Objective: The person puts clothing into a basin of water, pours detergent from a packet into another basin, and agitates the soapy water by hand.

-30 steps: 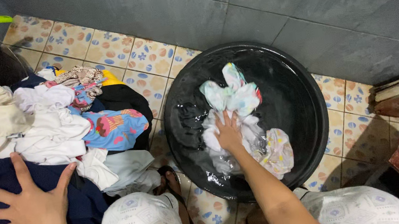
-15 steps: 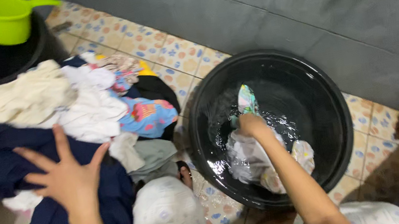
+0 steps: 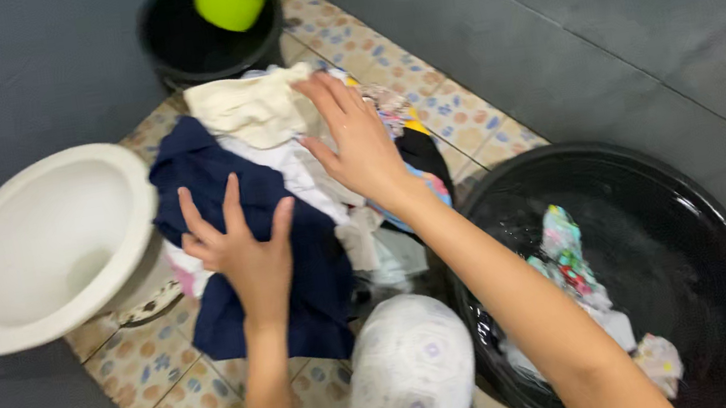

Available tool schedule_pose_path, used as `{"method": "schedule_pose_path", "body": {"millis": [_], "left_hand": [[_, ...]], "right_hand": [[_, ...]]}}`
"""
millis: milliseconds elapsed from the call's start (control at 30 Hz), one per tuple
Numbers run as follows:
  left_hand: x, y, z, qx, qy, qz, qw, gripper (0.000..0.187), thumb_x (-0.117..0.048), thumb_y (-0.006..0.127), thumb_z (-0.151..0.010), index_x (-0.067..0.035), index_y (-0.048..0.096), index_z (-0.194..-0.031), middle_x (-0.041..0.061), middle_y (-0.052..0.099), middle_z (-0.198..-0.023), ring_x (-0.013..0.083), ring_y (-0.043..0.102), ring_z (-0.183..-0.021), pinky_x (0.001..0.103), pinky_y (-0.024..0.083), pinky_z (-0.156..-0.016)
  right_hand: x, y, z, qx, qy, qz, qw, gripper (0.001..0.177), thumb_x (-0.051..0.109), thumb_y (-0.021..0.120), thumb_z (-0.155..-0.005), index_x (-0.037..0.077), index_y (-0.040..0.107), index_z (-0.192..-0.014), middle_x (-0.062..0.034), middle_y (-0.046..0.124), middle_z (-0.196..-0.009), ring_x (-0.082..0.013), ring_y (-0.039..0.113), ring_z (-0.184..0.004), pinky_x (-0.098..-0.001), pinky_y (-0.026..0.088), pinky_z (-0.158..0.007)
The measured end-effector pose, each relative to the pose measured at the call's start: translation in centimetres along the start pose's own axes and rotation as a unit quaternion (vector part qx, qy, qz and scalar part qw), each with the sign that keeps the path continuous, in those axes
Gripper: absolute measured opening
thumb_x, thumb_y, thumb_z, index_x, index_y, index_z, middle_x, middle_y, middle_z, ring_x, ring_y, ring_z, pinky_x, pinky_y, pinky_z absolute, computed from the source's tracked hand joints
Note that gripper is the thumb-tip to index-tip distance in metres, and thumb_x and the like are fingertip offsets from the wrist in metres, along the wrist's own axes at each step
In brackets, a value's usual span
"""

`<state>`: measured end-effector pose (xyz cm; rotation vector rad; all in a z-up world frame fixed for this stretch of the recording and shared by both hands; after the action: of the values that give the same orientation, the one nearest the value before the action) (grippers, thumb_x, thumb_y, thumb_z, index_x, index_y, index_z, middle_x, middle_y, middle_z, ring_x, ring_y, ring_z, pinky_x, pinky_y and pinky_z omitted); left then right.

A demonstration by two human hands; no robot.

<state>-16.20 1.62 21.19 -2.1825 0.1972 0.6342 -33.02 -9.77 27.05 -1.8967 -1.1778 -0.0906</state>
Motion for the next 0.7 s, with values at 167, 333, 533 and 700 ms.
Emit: {"method": "schedule_pose_path", "body": {"millis": [167, 333, 533, 700], "left_hand": [[-0.3, -1.6, -1.4, 0.014, -0.024, 0.100, 0.995, 0.087, -0.019, 0.081, -0.075, -0.003, 0.047, -0.154, 0.036, 0.030, -0.154, 0.0538, 0.037, -0.136, 0.058, 0.034, -0.108], [1.1, -3.5, -2.7, 0.011, -0.081, 0.280, 0.956, 0.066, -0.001, 0.062, -0.085, -0.006, 0.053, -0.150, 0.018, 0.062, -0.145, 0.0323, 0.059, -0.137, 0.039, 0.044, -0.119], [1.4, -4.1, -5.4, -0.105, -0.048, 0.377, 0.919, 0.054, 0.001, 0.061, -0.091, 0.000, 0.056, -0.145, 0.014, 0.060, -0.143, 0.0259, 0.056, -0.137, 0.040, 0.038, -0.125], [0.6, -0.2, -6.3, 0.193, -0.061, -0.042, 0.978, 0.054, -0.034, 0.082, -0.086, -0.012, 0.064, -0.131, 0.021, 0.039, -0.153, 0.0440, 0.037, -0.127, 0.069, 0.026, -0.099]], "right_hand": [[-0.8, 4.7, -2.4, 0.107, 0.107, 0.089, 0.984, 0.092, 0.034, 0.084, -0.078, 0.012, 0.039, -0.155, -0.0214, 0.057, -0.129, -0.0392, 0.051, -0.123, -0.0648, 0.031, -0.105], [-4.9, 5.1, -1.3, 0.059, 0.151, 0.074, 0.984, 0.046, 0.033, 0.082, -0.088, 0.012, 0.063, -0.124, -0.0144, 0.064, -0.120, -0.0300, 0.058, -0.120, -0.0505, 0.043, -0.105], [-8.4, -1.8, -1.7, -0.120, 0.240, -0.550, 0.791, 0.039, 0.027, 0.062, -0.106, 0.003, 0.058, -0.137, -0.0096, 0.065, -0.129, -0.0200, 0.063, -0.117, -0.0377, 0.054, -0.100], [-8.2, -10.8, 0.8, -0.149, 0.225, -0.534, 0.801, 0.048, 0.020, 0.058, -0.104, 0.006, 0.045, -0.147, -0.0064, 0.061, -0.139, -0.0172, 0.061, -0.128, -0.0356, 0.052, -0.111]]}}
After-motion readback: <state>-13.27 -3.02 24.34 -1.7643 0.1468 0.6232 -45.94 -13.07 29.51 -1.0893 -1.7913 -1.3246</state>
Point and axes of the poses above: each hand's wrist, its own z-axis away from the middle knuckle, its own y-axis out of the palm, x = y × z, the point moved 4 cm from there along -z, towards the middle knuckle
